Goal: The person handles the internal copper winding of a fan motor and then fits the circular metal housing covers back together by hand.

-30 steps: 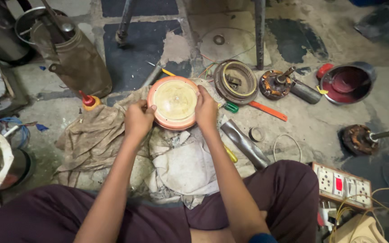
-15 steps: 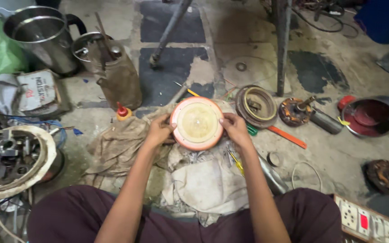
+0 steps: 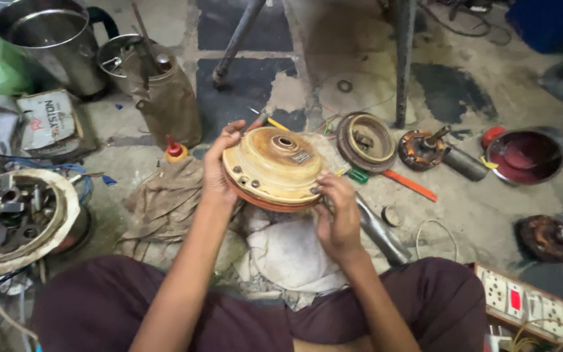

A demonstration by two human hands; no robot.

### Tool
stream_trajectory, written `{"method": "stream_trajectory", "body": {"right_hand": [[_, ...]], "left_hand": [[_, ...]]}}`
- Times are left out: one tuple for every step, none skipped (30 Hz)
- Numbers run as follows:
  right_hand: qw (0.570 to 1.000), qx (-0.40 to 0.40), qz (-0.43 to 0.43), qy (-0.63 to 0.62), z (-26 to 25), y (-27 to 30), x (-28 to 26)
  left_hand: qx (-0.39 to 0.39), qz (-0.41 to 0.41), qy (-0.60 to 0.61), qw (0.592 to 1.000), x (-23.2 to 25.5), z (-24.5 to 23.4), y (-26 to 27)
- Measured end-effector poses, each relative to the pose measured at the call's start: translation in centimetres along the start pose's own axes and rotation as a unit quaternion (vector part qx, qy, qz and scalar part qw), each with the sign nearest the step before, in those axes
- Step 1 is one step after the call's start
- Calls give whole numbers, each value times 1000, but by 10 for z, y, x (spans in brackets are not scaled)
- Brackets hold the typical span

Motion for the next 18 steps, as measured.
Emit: {"method": "stream_trajectory", "body": {"right_hand": [[1000,5,14,7,0,1,2],[999,10,27,14,-2,1,5],[999,13,39,23,-5,2,8],[993,29,110,-28,-5,3,17],[979,46,181,-80,0,7,25],[957,63,251,-131,3,11,34],[888,103,355,-272,6,19,46],[786,140,446,-403,11,28,57],[654,172,522,-520,19,41,65],[614,202,547,-532,27,55,71],[574,231,569,-542,36,70,76],[532,259,588,-551,43,85,85],[509,261,600,-559,47,99,93],[486,262,612,-566,49,110,101],[461,265,625,-572,50,122,105],[451,264,643,-560,52,133,105],[446,264,658,-547,55,141,105],[441,263,672,-533,57,145,104]], "left_hand": [[2,-5,26,1000,-1,4,3],[5,-9,51,999,-2,7,5],[6,-15,80,997,-6,9,6],[-8,-9,93,996,-7,12,6],[-23,-3,105,994,-7,15,4],[-37,2,116,993,-7,18,3],[-57,24,72,996,-4,21,3],[-76,46,27,996,-1,23,5],[-93,67,-18,993,1,24,8],[-102,58,-55,992,-1,26,11],[-114,48,-91,988,-5,29,10],[-125,39,-126,983,-10,32,9],[-125,12,-137,983,-16,32,7],[-125,-15,-148,981,-24,31,4],[-123,-45,-159,978,-32,28,3],[-122,-53,-173,976,-36,24,3],[-125,-61,-184,973,-42,23,1],[-128,-69,-194,970,-49,22,-1]]}}
Point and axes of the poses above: each hand's wrist, its own y-axis away from the middle knuckle, its own z-axis out of the palm, x = y × z, the point moved 6 cm from there along -y, towards the middle knuckle, and after that the axes turned 12 degrees about x, right-handed, at the moved point
